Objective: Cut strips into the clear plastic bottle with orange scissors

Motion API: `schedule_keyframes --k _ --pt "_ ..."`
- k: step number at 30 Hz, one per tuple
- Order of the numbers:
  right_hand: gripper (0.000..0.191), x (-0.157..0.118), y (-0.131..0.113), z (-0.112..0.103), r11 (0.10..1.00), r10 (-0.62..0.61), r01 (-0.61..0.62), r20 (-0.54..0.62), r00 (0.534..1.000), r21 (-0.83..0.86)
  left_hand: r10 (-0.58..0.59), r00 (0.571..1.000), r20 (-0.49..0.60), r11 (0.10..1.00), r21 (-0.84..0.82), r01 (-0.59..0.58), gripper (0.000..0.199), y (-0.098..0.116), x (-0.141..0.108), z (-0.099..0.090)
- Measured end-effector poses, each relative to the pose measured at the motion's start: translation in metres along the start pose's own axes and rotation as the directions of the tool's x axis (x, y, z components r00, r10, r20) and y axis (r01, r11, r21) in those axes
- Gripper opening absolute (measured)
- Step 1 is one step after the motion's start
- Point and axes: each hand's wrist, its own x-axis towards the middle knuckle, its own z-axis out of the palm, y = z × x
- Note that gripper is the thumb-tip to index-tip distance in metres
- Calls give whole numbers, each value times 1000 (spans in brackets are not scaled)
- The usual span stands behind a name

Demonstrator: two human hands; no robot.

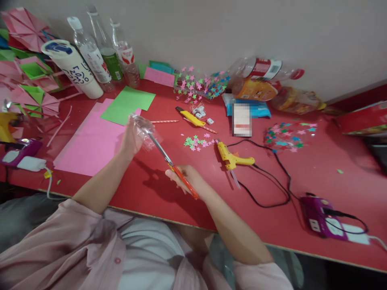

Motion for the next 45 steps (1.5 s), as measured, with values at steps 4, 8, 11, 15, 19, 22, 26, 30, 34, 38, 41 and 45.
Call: schedule_keyframes --k 4,8,11,15,19,22,26,30,34,38,41,45 --pt "48 -7 -1 -11 995 -94 94 -10 995 -45 6 998 -60 1000 -23 -8 35 6 0 1" --pt "51 -17 -11 -19 986 -73 80 53 996 -148 -43 997 -62 998 -45 40 35 8 2 -2" --pt "55 -19 -14 -20 981 -55 64 55 997 -182 -60 996 -69 994 -98 53 31 10 4 -4" --pt "64 -11 -5 -19 966 -22 28 27 999 -258 -55 995 -85 991 -123 44 27 12 6 -5" --pt "64 -6 -1 -16 964 -25 32 32 999 -264 -50 995 -83 997 -67 44 37 10 6 -3" --pt "65 -10 -6 -12 976 -32 42 52 998 -215 -63 995 -77 997 -51 59 39 7 5 -3" --pt "61 -15 -13 -8 985 -20 26 33 999 -171 -84 995 -52 996 -26 83 37 6 3 -2" --pt "60 -13 -12 -8 985 9 -1 46 999 -170 -86 994 -66 996 -30 84 38 7 1 1" --pt "59 -9 -6 -8 983 4 4 44 999 -183 -75 994 -81 997 -35 73 38 7 -1 6" --pt "59 -7 -2 -8 980 3 6 42 999 -197 -59 995 -83 998 -21 57 40 5 -3 8" --pt "59 -9 -4 -8 985 14 -4 56 998 -172 -48 996 -79 999 -8 48 40 5 -3 8" --pt "56 -13 -10 -5 992 19 -16 22 1000 -129 -47 995 -88 999 -18 46 37 5 -3 9"
